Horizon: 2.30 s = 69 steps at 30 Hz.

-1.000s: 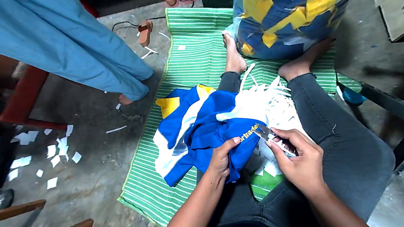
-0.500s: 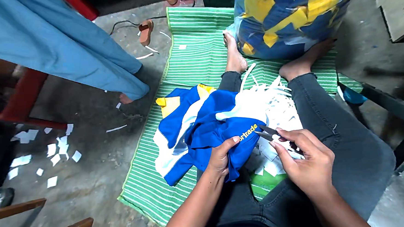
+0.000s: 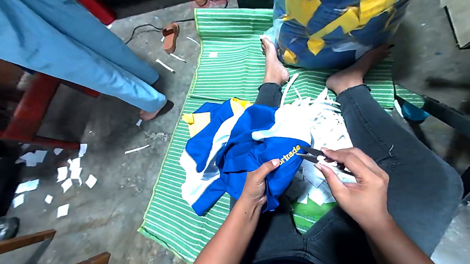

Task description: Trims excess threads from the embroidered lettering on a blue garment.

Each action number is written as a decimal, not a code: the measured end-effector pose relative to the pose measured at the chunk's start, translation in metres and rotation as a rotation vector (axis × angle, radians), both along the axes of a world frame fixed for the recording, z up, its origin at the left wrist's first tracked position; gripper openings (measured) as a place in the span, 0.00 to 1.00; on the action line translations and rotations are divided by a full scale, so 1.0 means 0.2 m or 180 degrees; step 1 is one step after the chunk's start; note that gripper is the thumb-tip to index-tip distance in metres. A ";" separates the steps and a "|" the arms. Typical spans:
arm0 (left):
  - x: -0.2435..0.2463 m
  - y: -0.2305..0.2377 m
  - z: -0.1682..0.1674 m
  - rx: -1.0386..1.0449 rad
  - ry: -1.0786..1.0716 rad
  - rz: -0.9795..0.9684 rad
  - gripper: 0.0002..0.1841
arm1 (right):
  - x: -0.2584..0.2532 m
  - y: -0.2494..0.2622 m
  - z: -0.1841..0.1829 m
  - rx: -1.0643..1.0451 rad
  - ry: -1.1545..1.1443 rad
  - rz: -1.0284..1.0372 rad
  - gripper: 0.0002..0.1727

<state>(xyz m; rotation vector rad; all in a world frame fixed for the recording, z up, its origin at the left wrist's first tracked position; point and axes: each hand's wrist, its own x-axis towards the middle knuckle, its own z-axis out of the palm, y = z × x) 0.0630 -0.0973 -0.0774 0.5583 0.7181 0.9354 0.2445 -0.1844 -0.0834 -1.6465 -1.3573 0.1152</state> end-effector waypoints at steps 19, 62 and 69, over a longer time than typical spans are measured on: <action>0.00 0.00 0.01 0.0024 0.0074 -0.0015 0.06 | 0.02 0.03 0.00 -0.0157 0.0230 0.0091 0.16; 0.03 0.01 0.12 0.0270 0.0556 0.0105 0.07 | 0.05 -0.03 0.09 -0.0148 0.0687 0.0376 0.17; 0.05 -0.01 0.16 0.0520 0.0835 0.0123 0.07 | 0.02 -0.05 0.12 -0.0426 0.0641 0.0253 0.17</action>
